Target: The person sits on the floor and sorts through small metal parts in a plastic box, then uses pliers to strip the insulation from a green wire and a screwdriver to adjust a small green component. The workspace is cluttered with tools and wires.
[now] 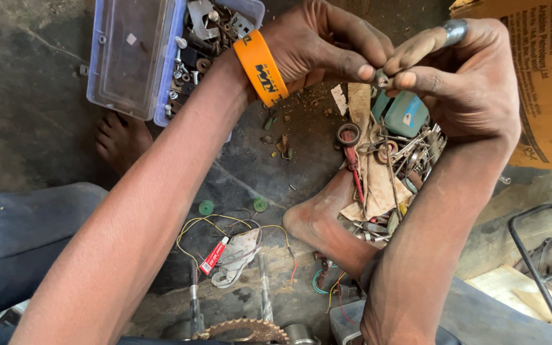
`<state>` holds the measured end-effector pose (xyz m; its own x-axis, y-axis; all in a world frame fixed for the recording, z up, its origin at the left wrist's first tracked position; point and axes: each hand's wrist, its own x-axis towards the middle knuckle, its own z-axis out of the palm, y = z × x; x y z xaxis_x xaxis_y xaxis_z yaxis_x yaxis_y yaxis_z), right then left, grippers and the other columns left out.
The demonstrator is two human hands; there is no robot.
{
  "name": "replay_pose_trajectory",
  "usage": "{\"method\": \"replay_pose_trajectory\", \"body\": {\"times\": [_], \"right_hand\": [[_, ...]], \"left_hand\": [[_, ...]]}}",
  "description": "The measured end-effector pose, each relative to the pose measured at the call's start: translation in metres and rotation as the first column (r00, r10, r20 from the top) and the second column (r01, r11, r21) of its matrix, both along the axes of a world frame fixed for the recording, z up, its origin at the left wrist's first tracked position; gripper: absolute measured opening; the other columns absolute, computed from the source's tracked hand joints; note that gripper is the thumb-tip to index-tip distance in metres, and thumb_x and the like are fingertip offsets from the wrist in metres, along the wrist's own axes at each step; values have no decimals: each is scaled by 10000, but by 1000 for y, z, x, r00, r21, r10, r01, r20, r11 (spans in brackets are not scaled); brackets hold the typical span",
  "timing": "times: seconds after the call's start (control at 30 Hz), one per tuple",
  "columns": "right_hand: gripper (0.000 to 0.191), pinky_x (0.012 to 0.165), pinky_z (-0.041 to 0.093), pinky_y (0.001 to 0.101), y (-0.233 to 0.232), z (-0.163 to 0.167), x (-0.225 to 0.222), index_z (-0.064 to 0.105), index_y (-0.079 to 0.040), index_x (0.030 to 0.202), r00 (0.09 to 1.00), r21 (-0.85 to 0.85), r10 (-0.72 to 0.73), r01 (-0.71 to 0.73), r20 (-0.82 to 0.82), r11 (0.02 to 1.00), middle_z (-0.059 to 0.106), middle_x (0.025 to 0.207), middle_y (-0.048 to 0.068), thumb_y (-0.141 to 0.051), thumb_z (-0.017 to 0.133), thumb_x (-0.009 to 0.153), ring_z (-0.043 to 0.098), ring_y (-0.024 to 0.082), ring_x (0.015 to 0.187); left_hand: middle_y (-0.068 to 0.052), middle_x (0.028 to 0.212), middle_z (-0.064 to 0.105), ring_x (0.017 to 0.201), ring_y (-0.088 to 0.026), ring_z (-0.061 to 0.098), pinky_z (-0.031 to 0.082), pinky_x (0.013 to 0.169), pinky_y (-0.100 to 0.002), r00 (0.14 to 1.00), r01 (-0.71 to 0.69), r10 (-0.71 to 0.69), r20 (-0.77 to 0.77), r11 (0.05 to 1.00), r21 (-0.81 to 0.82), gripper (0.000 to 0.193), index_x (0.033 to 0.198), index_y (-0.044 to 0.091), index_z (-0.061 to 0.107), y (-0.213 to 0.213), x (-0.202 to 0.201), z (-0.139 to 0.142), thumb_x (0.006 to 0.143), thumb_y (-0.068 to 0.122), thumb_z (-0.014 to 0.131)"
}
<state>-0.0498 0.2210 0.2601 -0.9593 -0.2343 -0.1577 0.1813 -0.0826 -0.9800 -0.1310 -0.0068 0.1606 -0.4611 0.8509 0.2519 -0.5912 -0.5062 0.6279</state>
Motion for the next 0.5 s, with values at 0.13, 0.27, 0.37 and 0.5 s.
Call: {"method": "replay_pose_trajectory", "body": {"times": [0.13,0.27,0.37,0.5], "right_hand": [[151,788,626,309,-4,1,-2,744,64,1021,1000,-30,-8,8,8,1000,750,944,171,24,849,921,741,211,812],[166,901,651,306,-9,-5,-5,718,32,1088,989,50,-117,113,91,992,756,1054,102,-40,750,941,765,185,951],[137,899,622,311,-10,-17,-9,712,84,1179,998,332,-48,30,47,943,739,1078,137,-6,745,1082,730,192,968],[138,895,648,326,-6,-35,-10,697,62,1190,987,200,-105,79,121,977,744,1059,132,-17,707,1077,750,196,957]], "left_hand": [[-120,1153,760,1073,-195,760,632,1041,-326,1000,8,-9,11,1000,27,156,1147,-8,760,1,0,-5,997,-43,786],[-111,1021,752,904,-165,762,686,849,-304,984,-177,180,-10,953,-247,129,1085,19,736,4,0,-11,972,41,793],[-131,972,793,826,-174,773,670,754,-260,980,-197,188,-65,879,-433,150,1059,6,750,5,0,-13,949,105,777],[-138,968,788,876,-189,801,697,803,-276,975,-187,219,34,897,-399,188,1059,-33,757,2,2,-13,946,116,767]]}}
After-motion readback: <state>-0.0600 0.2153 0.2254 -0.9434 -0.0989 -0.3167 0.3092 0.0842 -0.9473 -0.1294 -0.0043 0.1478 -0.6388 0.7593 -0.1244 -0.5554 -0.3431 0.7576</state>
